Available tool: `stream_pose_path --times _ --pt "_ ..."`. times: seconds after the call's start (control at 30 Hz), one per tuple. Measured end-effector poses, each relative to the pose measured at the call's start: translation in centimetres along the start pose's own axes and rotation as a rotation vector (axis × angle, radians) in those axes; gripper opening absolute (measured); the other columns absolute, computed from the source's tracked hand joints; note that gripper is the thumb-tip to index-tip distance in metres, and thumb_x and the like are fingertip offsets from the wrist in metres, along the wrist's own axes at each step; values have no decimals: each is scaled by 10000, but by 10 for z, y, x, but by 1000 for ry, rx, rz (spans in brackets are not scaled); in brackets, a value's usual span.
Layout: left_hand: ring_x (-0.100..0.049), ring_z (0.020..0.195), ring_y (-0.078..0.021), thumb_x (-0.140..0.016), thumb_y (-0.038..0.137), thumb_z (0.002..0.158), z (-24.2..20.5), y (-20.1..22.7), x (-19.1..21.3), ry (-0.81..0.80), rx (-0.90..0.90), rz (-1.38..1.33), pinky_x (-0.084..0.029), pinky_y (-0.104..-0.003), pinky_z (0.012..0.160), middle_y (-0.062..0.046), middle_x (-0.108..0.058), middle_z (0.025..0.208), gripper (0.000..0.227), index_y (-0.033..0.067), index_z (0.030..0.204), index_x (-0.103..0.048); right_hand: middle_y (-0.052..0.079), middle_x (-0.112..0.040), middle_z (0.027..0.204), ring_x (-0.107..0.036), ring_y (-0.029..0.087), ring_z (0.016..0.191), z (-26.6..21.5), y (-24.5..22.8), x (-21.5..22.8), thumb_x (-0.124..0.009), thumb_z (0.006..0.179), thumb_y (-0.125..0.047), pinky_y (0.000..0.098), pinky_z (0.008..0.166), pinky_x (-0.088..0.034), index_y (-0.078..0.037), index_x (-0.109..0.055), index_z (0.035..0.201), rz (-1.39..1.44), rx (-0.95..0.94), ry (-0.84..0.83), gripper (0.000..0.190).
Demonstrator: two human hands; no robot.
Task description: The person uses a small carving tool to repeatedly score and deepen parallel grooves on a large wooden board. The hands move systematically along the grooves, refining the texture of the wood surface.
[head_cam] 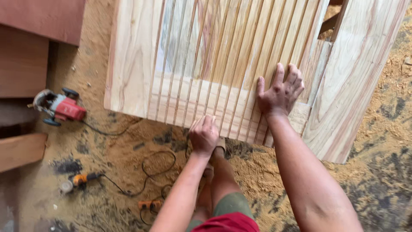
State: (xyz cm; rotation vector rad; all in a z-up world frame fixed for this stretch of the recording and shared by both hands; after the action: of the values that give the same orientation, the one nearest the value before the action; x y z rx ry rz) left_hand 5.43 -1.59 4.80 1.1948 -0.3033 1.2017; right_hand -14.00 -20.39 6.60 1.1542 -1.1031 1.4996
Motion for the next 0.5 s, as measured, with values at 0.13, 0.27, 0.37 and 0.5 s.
stream_pose_path --times 0.13,0.27,0.37,0.5 --pt "-535 442 -132 -574 -63 983 17 -16 -34 -98 67 14 -395 -266 363 -70 -627 583 193 9 857 -702 219 -366 1508 -295 389 1433 7 -2 3 -599 995 -511 590 1168 -215 -78 -490 1475 21 -11 7 655" --pt "-601 493 -132 -617 -26 1014 23 -18 -43 -60 49 -47 -450 -224 364 -86 -660 639 126 -19 918 -699 222 -368 1505 -295 388 1434 -1 0 -3 -592 994 -501 591 1176 -212 -75 -488 1462 23 -52 -57 642" --pt "-599 507 -134 -624 -14 974 -1 -12 -23 -3 20 3 -469 -240 410 -68 -654 620 115 17 897 -704 221 -371 1504 -292 392 1438 4 -1 2 -599 983 -512 596 1166 -212 -82 -491 1460 23 -40 -18 651" --pt "-631 536 -137 -580 -59 980 -3 -13 -25 -27 8 36 -512 -243 442 -90 -682 668 140 -3 934 -700 228 -376 1500 -305 395 1428 2 -4 2 -589 983 -516 591 1161 -221 -70 -495 1463 14 -24 0 662"
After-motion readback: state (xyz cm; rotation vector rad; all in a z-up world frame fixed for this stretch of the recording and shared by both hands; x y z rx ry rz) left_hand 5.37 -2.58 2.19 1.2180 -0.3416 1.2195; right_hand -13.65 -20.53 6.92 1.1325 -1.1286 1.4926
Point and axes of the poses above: each hand's wrist, its own z-axis towards the middle knuckle, its own x-axis out of the back of the hand, y = z × x, the point moved 9 cm from there along z, towards the middle knuckle
